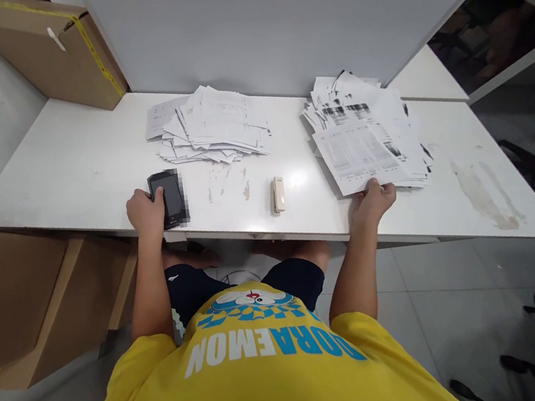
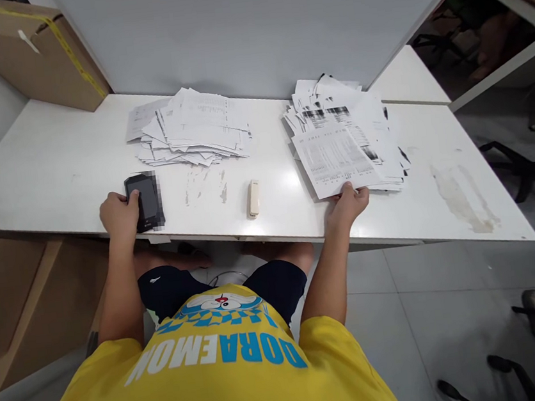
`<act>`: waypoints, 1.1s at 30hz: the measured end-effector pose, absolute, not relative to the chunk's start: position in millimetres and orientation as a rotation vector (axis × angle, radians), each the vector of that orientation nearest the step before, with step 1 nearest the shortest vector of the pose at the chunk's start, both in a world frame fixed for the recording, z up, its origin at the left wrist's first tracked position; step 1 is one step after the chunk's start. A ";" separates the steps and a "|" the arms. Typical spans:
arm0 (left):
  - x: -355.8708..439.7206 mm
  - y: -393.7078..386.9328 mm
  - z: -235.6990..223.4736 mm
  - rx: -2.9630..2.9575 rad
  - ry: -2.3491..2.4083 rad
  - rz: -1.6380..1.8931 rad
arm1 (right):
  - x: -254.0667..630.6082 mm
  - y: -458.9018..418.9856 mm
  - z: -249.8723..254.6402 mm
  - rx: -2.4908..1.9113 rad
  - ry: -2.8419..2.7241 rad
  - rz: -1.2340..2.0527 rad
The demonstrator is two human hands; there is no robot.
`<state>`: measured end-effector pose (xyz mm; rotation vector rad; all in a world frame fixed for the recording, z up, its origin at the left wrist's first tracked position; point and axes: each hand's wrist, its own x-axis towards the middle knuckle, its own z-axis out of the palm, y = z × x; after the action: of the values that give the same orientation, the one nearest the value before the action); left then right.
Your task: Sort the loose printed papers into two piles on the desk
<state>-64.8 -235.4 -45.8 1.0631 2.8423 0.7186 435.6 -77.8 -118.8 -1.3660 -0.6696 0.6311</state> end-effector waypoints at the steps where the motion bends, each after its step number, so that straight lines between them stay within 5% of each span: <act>1: -64.8 -235.3 -45.8 1.061 2.842 0.727 | 436.3 -77.4 -119.7 -1.373 -0.682 0.625; 33: -66.1 -233.6 -49.1 1.107 2.814 0.799 | 437.4 -76.9 -119.2 -1.419 -0.731 0.622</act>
<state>-66.1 -233.6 -49.1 1.1074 2.8142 0.7989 437.4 -76.9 -119.2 -1.4192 -0.7312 0.6217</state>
